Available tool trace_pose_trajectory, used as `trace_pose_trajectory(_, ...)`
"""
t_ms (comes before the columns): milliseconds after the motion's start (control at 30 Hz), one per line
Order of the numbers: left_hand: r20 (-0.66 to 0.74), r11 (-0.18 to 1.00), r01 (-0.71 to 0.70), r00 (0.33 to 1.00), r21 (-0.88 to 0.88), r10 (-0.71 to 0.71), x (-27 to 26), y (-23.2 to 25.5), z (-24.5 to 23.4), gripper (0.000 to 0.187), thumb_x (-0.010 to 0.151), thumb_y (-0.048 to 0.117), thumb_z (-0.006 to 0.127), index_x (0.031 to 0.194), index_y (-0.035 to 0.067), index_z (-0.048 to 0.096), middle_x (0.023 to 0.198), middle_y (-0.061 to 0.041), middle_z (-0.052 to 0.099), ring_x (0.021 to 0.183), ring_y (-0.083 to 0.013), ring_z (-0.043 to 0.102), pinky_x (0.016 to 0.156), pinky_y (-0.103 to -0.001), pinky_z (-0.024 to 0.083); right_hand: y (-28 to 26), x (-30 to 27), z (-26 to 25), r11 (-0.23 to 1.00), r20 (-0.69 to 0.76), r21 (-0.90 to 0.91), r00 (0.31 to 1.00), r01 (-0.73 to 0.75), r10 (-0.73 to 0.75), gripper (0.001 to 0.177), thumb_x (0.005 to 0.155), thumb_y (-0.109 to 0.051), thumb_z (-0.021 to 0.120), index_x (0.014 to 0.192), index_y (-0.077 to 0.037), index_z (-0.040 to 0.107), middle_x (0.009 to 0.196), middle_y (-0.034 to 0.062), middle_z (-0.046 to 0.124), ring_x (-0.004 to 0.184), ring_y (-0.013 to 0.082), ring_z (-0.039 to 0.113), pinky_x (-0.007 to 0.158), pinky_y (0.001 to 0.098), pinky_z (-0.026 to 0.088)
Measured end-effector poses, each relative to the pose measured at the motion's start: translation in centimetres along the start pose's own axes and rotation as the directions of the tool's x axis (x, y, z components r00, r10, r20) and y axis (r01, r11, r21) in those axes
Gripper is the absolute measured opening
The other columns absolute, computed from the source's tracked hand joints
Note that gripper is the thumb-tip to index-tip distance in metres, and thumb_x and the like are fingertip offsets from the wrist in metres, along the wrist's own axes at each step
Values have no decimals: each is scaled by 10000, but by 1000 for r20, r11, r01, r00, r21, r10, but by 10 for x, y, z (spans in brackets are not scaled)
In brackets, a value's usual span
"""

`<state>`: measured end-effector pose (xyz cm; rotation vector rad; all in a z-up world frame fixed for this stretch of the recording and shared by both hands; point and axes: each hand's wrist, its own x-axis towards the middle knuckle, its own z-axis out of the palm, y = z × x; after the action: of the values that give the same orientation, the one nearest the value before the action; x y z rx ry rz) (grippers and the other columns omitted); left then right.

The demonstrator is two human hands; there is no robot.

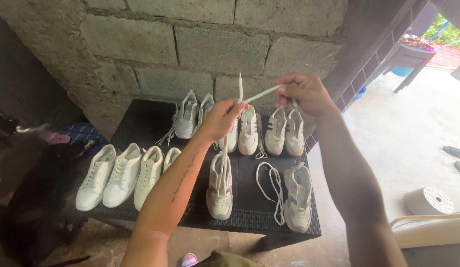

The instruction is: The person laces a white sneaker by threading the laces through the eyelets and tying them. The person handles the shoe and laces by hand.

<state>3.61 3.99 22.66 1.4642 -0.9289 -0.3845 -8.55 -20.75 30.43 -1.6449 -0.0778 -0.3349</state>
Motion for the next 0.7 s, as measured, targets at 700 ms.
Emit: trace_pose_trajectory(700, -236, 945, -157, 968, -288, 89, 9, -3, -2, 337, 1054, 136, 588, 1331, -54, 610, 1048, -98, 738, 895, -101, 710, 761, -250, 603, 41, 14, 80, 998, -270, -20, 961, 54, -57, 230, 985, -124, 663, 1159, 24, 695, 1116, 83, 713, 947, 144, 727, 787, 319, 617)
